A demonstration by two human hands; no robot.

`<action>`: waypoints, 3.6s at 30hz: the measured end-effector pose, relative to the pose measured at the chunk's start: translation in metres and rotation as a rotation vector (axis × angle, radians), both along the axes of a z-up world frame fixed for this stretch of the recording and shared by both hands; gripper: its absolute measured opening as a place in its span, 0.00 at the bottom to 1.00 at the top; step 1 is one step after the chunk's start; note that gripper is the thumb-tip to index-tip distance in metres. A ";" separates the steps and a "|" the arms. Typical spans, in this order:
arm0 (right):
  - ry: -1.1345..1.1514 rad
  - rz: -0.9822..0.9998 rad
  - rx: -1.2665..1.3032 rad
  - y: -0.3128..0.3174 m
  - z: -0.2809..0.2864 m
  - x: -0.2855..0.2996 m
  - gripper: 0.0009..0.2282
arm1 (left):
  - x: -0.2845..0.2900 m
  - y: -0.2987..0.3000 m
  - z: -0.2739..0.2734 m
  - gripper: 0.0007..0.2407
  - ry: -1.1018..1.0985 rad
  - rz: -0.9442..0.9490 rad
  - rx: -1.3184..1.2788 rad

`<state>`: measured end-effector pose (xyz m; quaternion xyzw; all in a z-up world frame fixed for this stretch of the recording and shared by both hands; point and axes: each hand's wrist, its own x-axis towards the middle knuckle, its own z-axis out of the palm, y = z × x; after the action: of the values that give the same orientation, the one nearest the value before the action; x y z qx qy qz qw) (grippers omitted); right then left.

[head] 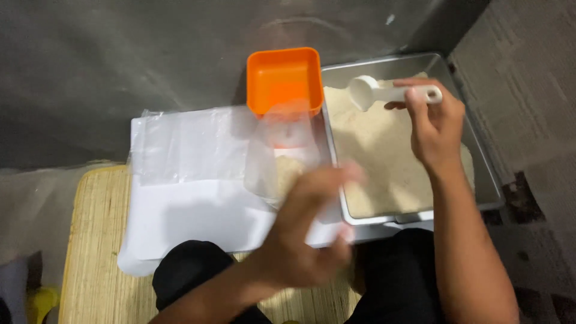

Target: Scooping rice from a metal tray into a plastic bag using a measuring cup and weighing it on a scale.

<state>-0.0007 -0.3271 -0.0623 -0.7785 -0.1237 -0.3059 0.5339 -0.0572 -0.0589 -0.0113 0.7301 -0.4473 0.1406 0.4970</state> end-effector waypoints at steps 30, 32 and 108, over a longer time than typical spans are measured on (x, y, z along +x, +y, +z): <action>0.877 -0.122 0.569 -0.108 -0.131 0.012 0.10 | 0.027 -0.074 -0.148 0.34 0.515 0.029 0.507; 0.859 -0.130 0.635 -0.117 -0.141 0.017 0.09 | 0.025 -0.072 -0.141 0.35 0.509 0.036 0.503; 0.683 -0.204 -0.114 -0.063 -0.070 0.006 0.13 | 0.042 -0.072 -0.147 0.33 0.501 0.085 0.510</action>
<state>0.0049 -0.3902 -0.1326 -0.8726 0.1232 -0.0725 0.4670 -0.0148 -0.1305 -0.1587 0.8604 -0.3017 -0.1383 0.3866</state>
